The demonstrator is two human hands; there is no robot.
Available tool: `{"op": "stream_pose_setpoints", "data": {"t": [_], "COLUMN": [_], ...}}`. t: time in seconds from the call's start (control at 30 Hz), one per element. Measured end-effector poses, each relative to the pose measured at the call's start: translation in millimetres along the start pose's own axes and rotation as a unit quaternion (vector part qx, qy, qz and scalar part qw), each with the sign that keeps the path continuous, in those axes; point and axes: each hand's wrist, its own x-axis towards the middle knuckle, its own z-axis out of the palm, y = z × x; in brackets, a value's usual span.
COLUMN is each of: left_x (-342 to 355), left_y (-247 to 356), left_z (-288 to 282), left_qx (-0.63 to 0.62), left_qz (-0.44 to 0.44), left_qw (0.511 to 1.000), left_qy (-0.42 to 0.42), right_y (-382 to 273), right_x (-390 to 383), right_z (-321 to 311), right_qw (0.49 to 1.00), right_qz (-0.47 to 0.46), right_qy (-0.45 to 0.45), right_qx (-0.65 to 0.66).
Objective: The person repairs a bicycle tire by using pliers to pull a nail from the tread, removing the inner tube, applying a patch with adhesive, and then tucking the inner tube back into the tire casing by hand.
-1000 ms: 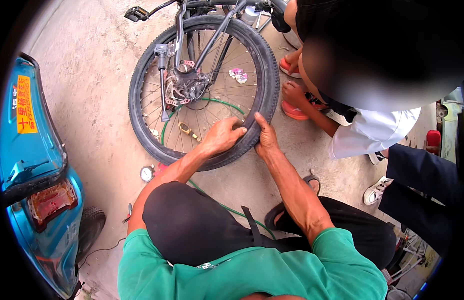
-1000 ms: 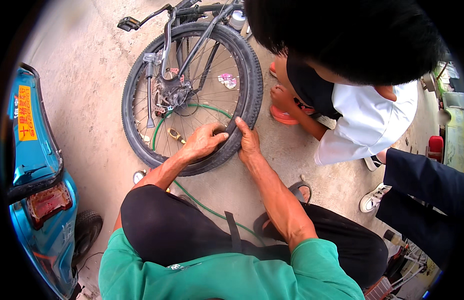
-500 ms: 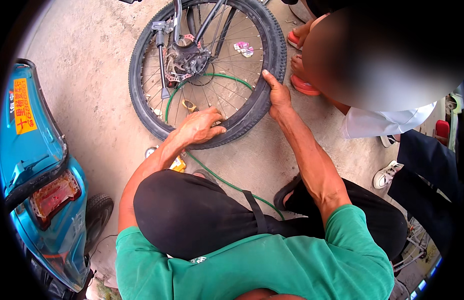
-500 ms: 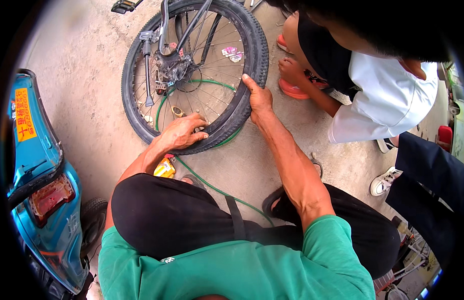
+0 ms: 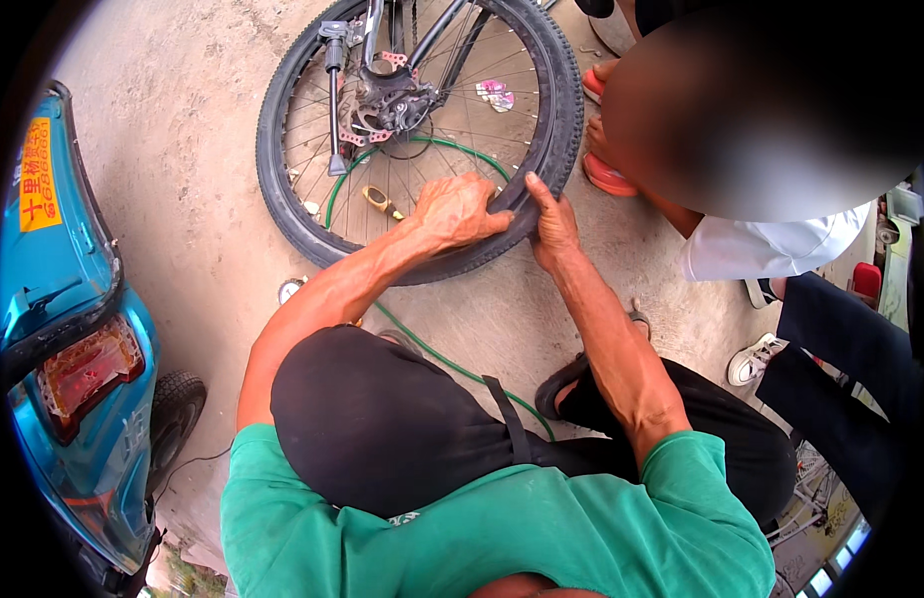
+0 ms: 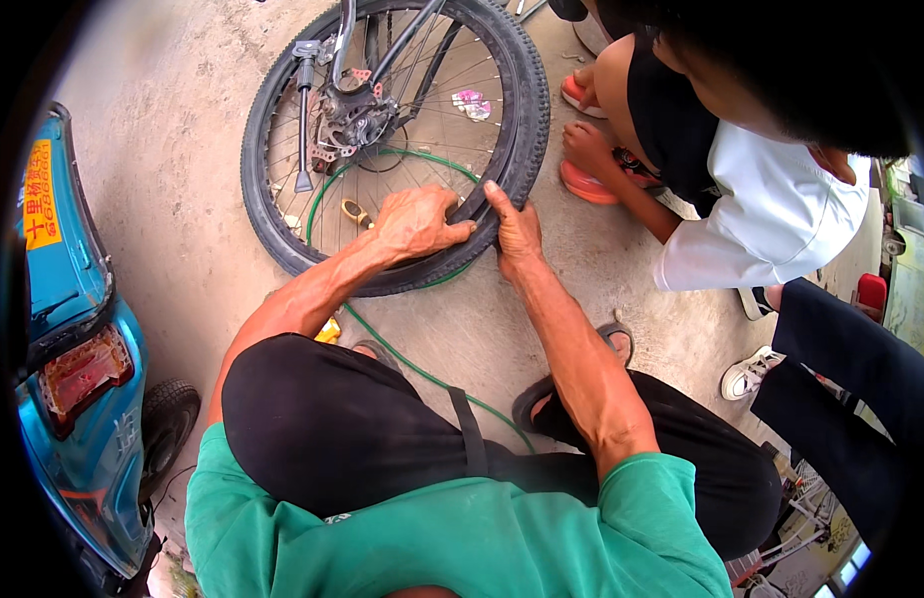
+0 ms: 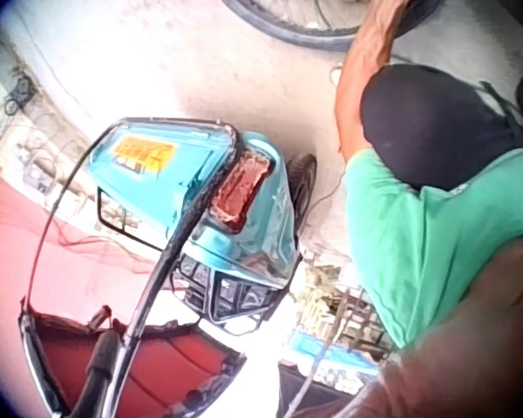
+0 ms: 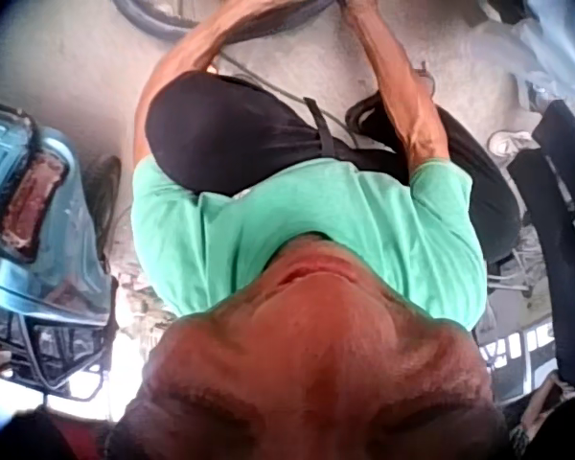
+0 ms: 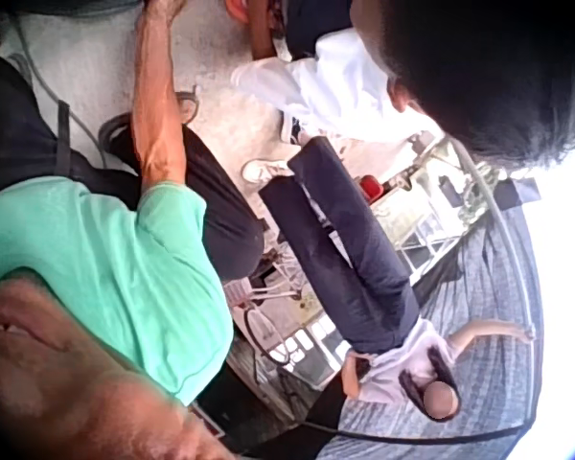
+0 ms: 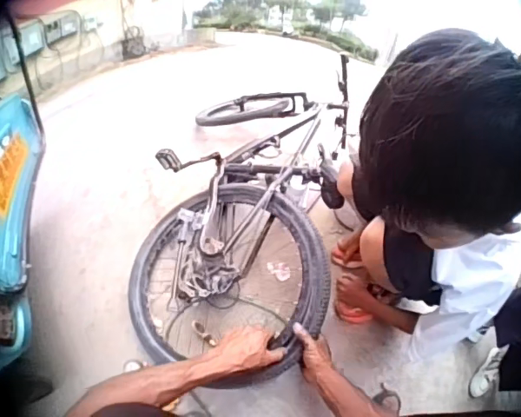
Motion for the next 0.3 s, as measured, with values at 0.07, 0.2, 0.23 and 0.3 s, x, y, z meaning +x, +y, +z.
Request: {"op": "stream_pose_setpoints", "data": {"t": [0.07,0.2,0.23,0.3], "left_x": [8,-7,-19,-43], "left_y": [-5,-11,-18,-38], "left_z": [2,-24,-28,-31], "left_qx": [-0.035,-0.101,-0.087,-0.060], "left_qz": [0.014,0.077,0.060,0.026], "left_qw": [0.999,0.980,0.987,0.996], "left_qy": [0.037,0.155,0.121,0.053], "right_y": [33,22,17,9], "right_x": [-18,-12,-7,6], "right_z": [14,10,10,9], "right_qw": [0.996,0.991,0.992,0.993], "right_qz": [0.032,0.053,0.053,0.051], "right_qy": [0.008,0.000,-0.007,-0.020], "right_qx": [0.087,0.122,0.118,0.106]}}
